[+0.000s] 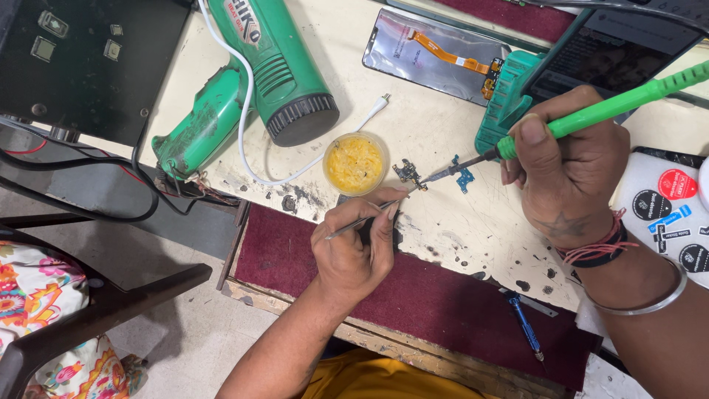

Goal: The person holds a small blue electronic component with tweezers in one hand and a soldering iron in the other, applying the hot iron to the component's contacts over the workbench. They occasionally dip the iron tip into a small round container of flux and continue working on the component's contacts.

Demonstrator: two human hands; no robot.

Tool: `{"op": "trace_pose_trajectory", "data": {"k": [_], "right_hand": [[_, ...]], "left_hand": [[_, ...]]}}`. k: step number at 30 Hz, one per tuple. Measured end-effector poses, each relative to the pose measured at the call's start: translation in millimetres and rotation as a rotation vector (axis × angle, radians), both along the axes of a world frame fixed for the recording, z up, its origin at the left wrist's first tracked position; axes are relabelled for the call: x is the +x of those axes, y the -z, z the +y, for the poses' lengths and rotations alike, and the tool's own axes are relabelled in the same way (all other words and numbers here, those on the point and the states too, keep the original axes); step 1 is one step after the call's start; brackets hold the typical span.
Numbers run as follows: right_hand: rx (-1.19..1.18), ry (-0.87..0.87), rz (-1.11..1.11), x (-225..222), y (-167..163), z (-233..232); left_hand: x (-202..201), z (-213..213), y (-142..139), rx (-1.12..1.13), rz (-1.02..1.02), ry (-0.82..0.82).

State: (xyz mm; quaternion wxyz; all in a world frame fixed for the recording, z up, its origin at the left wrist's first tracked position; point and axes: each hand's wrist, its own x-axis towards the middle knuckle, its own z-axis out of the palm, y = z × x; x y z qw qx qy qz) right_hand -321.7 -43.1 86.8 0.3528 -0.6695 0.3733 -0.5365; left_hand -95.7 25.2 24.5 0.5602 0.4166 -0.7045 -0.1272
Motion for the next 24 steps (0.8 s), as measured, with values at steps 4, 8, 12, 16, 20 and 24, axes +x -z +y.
{"op": "trace_pose_trajectory", "data": {"k": [4,8,12,16,20,24], "right_hand": [[-0.001,-0.005,0.003,0.1,-1.0,0.2],[0.011,0.007,0.001,-0.2,-1.7,0.3],[0.016,0.012,0.0,0.6,-1.7,0.3],[0.014,0.014,-0.004,1.0,-1.1,-0.6],[0.018,0.009,-0.002,0.1,-1.5,-0.7],[0.012,0.006,-0.012,0.3,-1.9,0.3]], "left_hand": [[-0.1,0.0,0.0,0.001,0.002,0.002],[0.0,0.3,-0.5,0.021,0.015,0.016],[0.1,-0.3,-1.6,0.021,0.009,0.012],[-0.1,-0.9,-1.8,0.007,0.008,0.011],[0.8,-0.5,-1.4,0.028,0.019,0.013],[1.8,0.8,-1.8,0.081,0.061,0.052]]}}
